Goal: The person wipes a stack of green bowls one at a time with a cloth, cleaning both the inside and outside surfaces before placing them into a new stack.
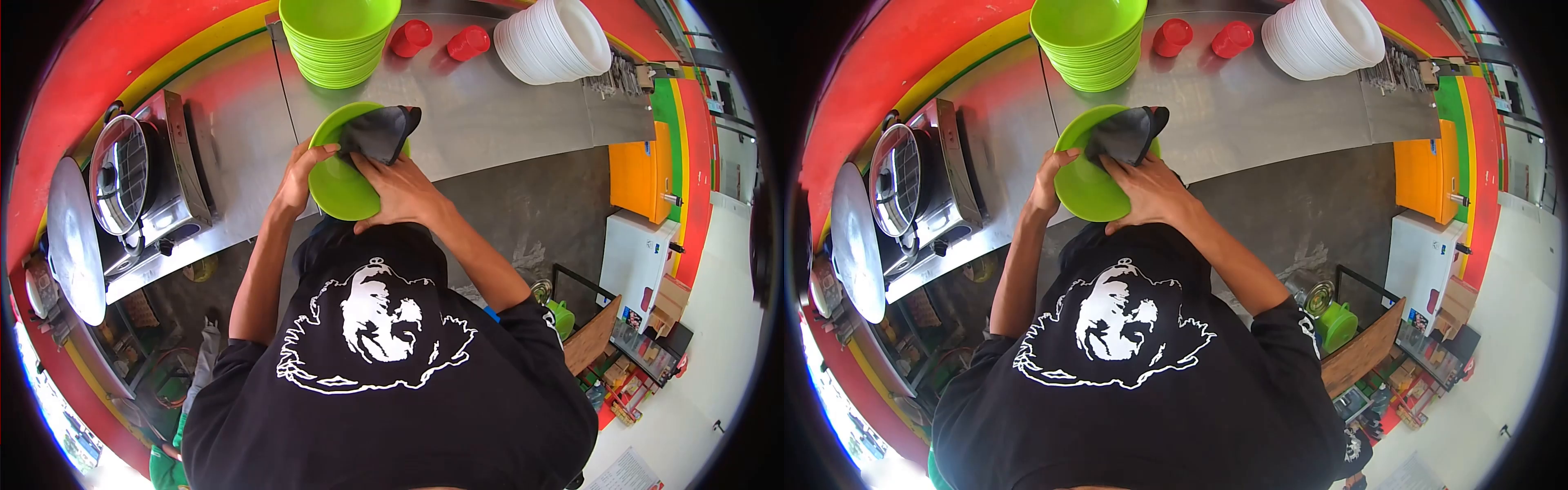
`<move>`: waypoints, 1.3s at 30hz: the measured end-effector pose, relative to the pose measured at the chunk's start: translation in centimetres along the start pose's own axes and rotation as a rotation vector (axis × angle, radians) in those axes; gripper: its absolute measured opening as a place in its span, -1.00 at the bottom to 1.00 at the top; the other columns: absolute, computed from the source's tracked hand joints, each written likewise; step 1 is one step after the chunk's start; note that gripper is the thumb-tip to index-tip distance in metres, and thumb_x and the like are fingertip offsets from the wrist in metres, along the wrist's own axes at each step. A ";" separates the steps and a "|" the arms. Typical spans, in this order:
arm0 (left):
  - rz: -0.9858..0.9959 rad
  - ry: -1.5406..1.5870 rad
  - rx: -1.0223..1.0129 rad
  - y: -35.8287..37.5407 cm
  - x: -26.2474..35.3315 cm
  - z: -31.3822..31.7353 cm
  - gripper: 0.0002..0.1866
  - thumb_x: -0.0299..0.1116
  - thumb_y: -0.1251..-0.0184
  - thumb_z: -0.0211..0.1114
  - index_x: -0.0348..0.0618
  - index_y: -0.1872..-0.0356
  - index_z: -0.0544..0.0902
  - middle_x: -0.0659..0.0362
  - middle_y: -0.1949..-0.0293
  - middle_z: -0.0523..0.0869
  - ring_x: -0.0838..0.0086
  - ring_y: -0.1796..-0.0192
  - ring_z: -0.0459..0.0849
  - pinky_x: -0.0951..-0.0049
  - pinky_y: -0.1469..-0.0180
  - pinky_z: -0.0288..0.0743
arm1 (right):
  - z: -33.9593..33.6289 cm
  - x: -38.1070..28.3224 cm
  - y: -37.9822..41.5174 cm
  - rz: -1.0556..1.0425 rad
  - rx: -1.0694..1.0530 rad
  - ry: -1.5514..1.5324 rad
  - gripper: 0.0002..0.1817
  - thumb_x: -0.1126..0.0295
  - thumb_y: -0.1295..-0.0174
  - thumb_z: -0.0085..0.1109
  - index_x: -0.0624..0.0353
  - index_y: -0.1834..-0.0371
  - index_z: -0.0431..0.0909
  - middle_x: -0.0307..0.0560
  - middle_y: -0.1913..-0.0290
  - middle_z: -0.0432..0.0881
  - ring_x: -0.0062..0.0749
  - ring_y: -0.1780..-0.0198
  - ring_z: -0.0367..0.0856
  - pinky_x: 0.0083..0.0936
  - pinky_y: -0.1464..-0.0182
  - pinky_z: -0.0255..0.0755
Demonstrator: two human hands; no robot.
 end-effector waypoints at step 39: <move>-0.159 0.236 0.056 -1.2 0.6 2.9 -0.42 0.10 -0.55 0.17 -0.36 0.08 0.74 0.15 0.30 0.79 0.57 0.34 0.72 0.51 0.28 0.63 | -7.0 -0.4 2.9 -0.022 0.468 -0.320 -0.45 0.01 -0.41 0.12 0.34 -0.14 0.62 0.19 -0.13 0.67 0.04 -0.22 0.60 -0.20 -0.25 0.42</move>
Point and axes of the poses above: each hand's wrist, its own y-axis away from the middle knuckle, its own z-axis out of the palm, x = y × z, the point moved 7 cm from there along -y, towards the middle knuckle
